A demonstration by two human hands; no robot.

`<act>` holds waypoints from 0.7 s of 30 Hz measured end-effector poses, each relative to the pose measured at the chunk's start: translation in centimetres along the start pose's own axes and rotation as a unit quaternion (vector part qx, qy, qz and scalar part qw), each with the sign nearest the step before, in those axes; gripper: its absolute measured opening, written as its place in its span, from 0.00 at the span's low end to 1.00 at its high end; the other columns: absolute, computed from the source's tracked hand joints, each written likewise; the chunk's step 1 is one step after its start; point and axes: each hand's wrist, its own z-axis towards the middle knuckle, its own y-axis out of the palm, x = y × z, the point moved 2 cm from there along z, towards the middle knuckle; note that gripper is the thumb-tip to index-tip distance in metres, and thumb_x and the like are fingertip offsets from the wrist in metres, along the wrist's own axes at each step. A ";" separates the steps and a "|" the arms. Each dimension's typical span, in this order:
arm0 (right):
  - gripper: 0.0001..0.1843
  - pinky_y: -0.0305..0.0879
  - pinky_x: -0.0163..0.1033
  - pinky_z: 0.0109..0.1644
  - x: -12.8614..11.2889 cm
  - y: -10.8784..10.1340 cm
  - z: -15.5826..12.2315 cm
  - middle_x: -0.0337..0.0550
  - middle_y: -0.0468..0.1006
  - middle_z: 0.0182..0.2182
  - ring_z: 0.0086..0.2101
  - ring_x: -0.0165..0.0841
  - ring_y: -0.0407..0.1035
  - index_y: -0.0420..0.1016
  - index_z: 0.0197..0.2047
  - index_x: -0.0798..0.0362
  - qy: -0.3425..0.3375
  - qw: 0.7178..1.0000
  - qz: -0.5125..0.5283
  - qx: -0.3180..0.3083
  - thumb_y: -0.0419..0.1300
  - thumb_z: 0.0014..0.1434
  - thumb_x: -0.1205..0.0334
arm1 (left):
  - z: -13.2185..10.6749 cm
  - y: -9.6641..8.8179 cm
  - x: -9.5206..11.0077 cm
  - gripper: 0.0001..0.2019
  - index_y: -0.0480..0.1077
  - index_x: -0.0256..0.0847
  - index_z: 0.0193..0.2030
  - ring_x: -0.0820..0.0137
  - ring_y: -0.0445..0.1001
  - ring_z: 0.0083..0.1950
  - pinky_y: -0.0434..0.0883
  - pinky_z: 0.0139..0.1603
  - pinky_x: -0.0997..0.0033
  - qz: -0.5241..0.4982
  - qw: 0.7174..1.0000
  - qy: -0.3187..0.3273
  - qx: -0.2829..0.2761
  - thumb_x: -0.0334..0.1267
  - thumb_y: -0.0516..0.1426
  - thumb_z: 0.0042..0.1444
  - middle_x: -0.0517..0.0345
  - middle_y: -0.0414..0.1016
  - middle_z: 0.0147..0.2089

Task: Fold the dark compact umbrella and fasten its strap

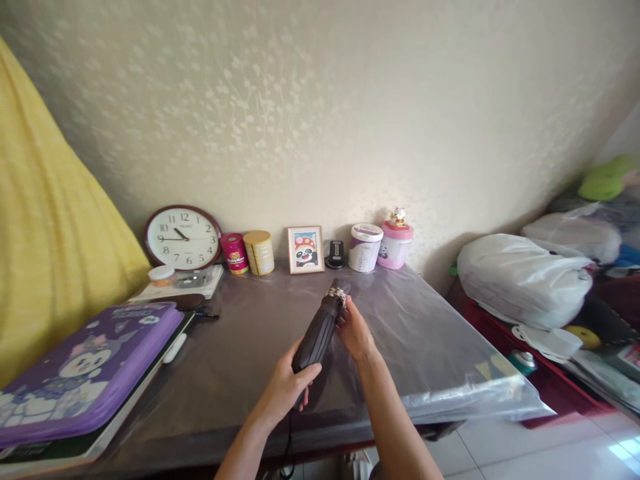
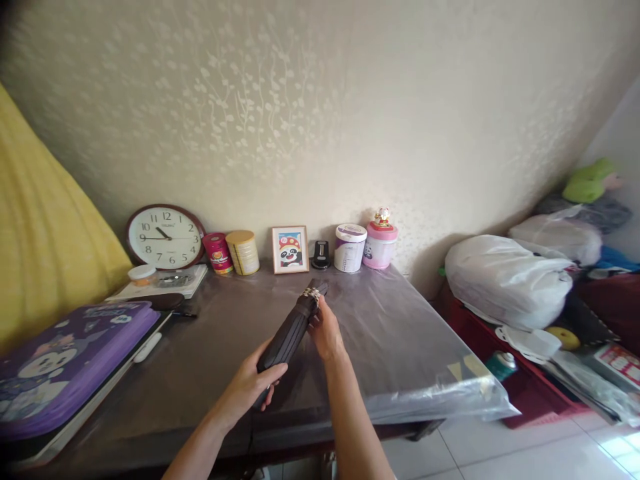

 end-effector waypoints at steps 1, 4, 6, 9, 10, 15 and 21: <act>0.19 0.66 0.39 0.38 0.1 -0.1 0.0 0.42 0.78 0.34 0.35 0.36 0.72 0.74 0.35 0.50 0.009 1.000 0.004 -0.004 0.58 0.48 0.44 | 0.0 -0.1 0.1 0.31 0.54 0.43 0.59 0.78 0.62 0.14 0.61 0.12 0.80 -0.025 1.000 0.001 0.000 0.46 0.55 0.49 0.67 0.64 0.22; 0.16 0.64 0.38 0.41 0.3 -0.5 -0.1 0.43 0.77 0.37 0.41 0.37 0.70 0.73 0.33 0.51 0.025 0.999 0.018 0.008 0.63 0.45 0.48 | 0.1 -0.4 0.3 0.25 0.60 0.39 0.53 0.78 0.62 0.15 0.61 0.12 0.80 -0.068 0.998 0.004 0.013 0.47 0.56 0.48 0.66 0.63 0.22; 0.17 0.64 0.39 0.43 0.4 -0.4 -0.3 0.45 0.77 0.38 0.43 0.38 0.69 0.74 0.33 0.52 0.029 1.000 0.002 0.002 0.64 0.45 0.49 | 0.2 -0.6 0.3 0.23 0.62 0.38 0.49 0.78 0.62 0.15 0.61 0.12 0.80 -0.081 0.996 0.005 0.029 0.48 0.56 0.48 0.66 0.64 0.21; 0.19 0.64 0.39 0.43 0.5 0.3 -0.8 0.47 0.77 0.39 0.42 0.38 0.70 0.74 0.36 0.54 0.027 0.998 -0.035 -0.045 0.63 0.46 0.48 | 0.4 -0.8 0.2 0.24 0.62 0.37 0.47 0.77 0.62 0.15 0.61 0.12 0.80 -0.082 0.995 0.001 0.048 0.49 0.57 0.47 0.66 0.64 0.20; 0.20 0.64 0.39 0.43 0.5 0.7 -1.0 0.47 0.77 0.38 0.41 0.37 0.71 0.74 0.37 0.54 0.022 0.997 -0.048 -0.057 0.63 0.46 0.48 | 0.5 -0.9 0.2 0.24 0.62 0.38 0.48 0.77 0.63 0.15 0.61 0.12 0.80 -0.079 0.996 -0.003 0.052 0.49 0.57 0.46 0.66 0.64 0.20; 0.21 0.65 0.39 0.42 0.6 2.1 -1.7 0.45 0.76 0.38 0.39 0.35 0.70 0.73 0.40 0.54 -0.015 0.993 -0.105 -0.046 0.64 0.46 0.49 | 0.6 -0.7 0.0 0.27 0.58 0.40 0.55 0.77 0.62 0.14 0.62 0.11 0.79 -0.036 0.997 0.005 0.069 0.46 0.56 0.48 0.68 0.63 0.20; 0.19 0.66 0.38 0.39 0.9 2.3 -1.7 0.43 0.75 0.34 0.37 0.34 0.69 0.73 0.36 0.55 -0.023 0.992 -0.121 0.011 0.66 0.43 0.53 | 0.2 -0.1 0.1 0.31 0.51 0.42 0.62 0.78 0.62 0.14 0.61 0.12 0.81 0.024 0.995 0.036 0.086 0.43 0.54 0.51 0.68 0.63 0.20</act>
